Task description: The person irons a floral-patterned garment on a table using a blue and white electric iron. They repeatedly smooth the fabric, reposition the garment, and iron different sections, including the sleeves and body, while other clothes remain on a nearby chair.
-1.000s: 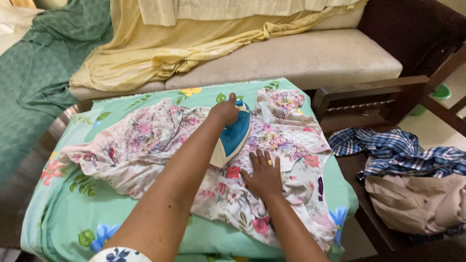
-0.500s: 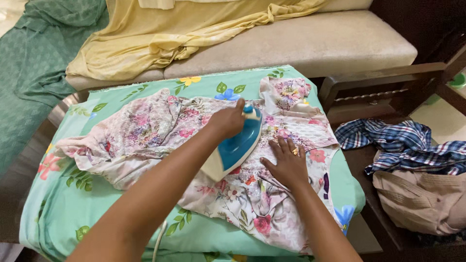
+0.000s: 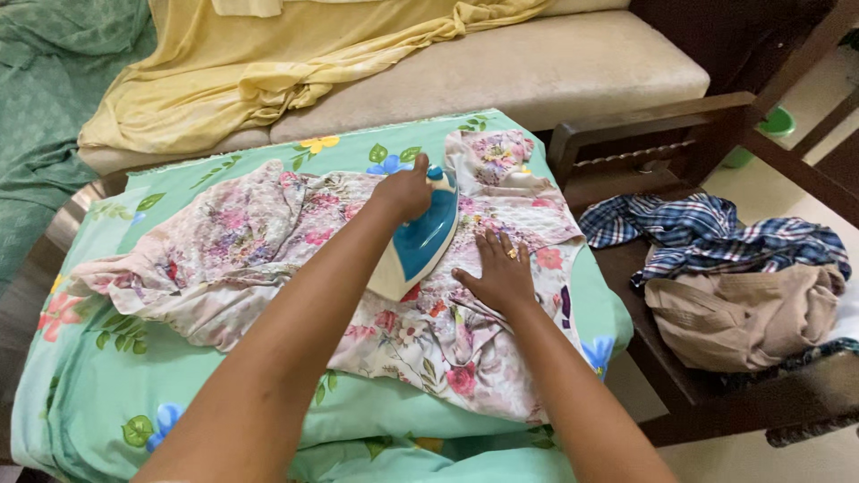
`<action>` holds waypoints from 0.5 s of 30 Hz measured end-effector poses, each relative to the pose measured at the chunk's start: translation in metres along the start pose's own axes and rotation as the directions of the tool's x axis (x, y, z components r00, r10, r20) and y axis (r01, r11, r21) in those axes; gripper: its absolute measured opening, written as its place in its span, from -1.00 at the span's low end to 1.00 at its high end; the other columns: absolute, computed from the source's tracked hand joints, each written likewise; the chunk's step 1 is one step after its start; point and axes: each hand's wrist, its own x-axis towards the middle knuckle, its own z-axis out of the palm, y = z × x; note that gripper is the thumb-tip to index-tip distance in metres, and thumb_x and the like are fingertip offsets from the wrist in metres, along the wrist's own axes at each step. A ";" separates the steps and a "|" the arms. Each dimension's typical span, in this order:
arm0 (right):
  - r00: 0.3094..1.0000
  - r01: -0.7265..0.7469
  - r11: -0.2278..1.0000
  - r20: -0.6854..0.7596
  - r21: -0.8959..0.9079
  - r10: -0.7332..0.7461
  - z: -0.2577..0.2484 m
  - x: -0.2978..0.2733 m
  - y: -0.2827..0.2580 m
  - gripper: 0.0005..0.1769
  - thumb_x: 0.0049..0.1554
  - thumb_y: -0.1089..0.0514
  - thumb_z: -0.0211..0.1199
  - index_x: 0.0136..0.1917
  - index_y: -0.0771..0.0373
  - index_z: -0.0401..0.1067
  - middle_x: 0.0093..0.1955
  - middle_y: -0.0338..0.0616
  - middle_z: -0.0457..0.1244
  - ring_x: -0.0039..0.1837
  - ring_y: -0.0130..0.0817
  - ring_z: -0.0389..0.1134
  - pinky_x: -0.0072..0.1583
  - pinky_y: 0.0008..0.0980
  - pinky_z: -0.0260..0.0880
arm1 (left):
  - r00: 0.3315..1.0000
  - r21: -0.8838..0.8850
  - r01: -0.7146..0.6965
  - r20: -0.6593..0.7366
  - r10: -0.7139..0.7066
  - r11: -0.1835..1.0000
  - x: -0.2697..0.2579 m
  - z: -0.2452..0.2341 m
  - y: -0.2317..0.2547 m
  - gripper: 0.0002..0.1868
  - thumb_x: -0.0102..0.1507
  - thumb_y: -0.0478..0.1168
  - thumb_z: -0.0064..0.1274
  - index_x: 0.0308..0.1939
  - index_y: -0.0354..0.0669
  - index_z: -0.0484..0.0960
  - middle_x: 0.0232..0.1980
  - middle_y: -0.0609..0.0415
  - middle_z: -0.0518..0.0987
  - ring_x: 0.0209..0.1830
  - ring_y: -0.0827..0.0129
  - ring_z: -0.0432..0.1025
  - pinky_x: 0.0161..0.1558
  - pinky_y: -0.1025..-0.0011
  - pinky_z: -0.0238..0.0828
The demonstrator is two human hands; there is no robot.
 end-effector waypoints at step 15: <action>0.995 0.058 0.996 -0.071 -0.071 -0.063 0.006 -0.017 0.050 0.07 0.11 -0.63 -0.09 0.63 0.06 -0.05 0.69 -0.15 -0.14 0.69 -0.17 -0.24 0.56 0.19 -0.37 | 0.976 0.173 -0.206 -0.037 0.215 0.963 -0.033 -0.008 0.014 -0.41 0.35 0.16 -0.06 0.28 -0.17 0.34 -0.11 -0.25 0.66 -0.10 -0.16 0.57 -0.10 -0.05 0.49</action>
